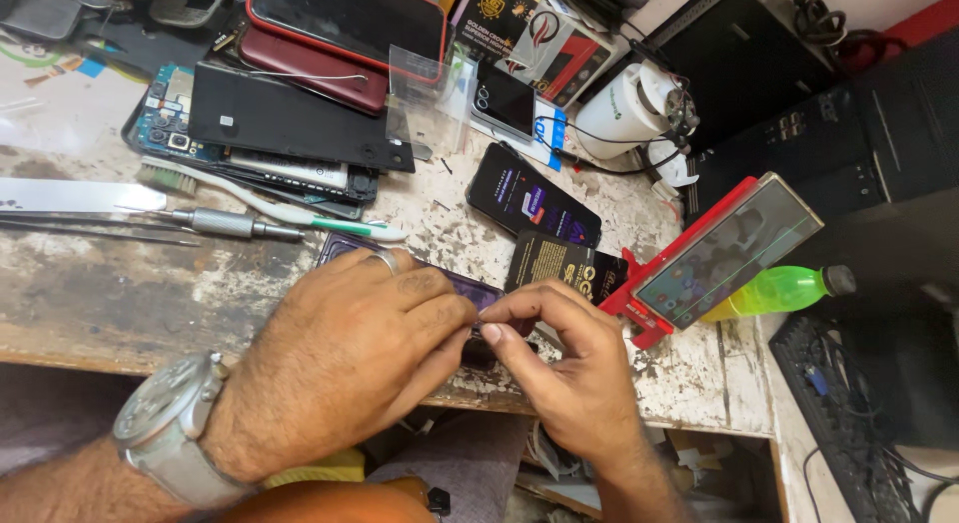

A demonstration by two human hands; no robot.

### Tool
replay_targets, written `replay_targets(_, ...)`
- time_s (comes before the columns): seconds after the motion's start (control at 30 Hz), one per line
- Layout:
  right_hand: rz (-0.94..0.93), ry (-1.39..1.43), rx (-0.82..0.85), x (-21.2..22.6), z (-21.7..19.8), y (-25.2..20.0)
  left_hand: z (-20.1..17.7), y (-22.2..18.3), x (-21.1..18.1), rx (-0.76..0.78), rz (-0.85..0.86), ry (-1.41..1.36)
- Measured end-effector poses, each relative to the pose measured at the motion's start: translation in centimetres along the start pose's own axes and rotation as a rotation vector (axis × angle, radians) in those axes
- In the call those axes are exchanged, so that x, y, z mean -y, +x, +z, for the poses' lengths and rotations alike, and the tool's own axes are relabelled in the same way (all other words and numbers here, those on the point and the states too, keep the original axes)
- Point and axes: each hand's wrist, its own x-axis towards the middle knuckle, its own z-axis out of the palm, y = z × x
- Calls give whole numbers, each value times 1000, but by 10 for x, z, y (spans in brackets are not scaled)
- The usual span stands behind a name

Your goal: The person uses a metal prying tool to separate the back cover from a purple smartphone. They work along the edges to release clips, then lift the cover to reveal the internal components including the battery and camera module.

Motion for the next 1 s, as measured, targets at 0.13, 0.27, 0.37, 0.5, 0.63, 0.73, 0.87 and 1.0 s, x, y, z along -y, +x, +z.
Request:
replay_targets(0.13, -111, -81, -59, -2, 5, -4, -2, 4, -6, -1, -75, 23)
replay_targets(0.27, -247, -128, -118, -7, 13, -7, -5, 9, -10, 15, -147, -3)
replay_targets(0.37, -323, -150, -169, -9, 17, -8, -8, 15, -11, 40, -198, -35)
replay_targets(0.5, -404, -174, -204, -14, 21, -8, -11, 22, -8, 128, -271, -79)
replay_targets(0.63, -498, -222, -232, -18, 23, -7, -11, 29, -8, 215, -328, -74)
replay_targets(0.73, -545, -216, -259, -21, 26, -7, -11, 34, -11, 233, -365, -67)
replay_targets(0.87, -565, -187, -295, -25, 30, -9, -9, 38, -16, 238, -394, -70)
replay_targets(1.0, -579, -158, -322, -28, 34, -10, -8, 40, -17, 256, -424, -88)
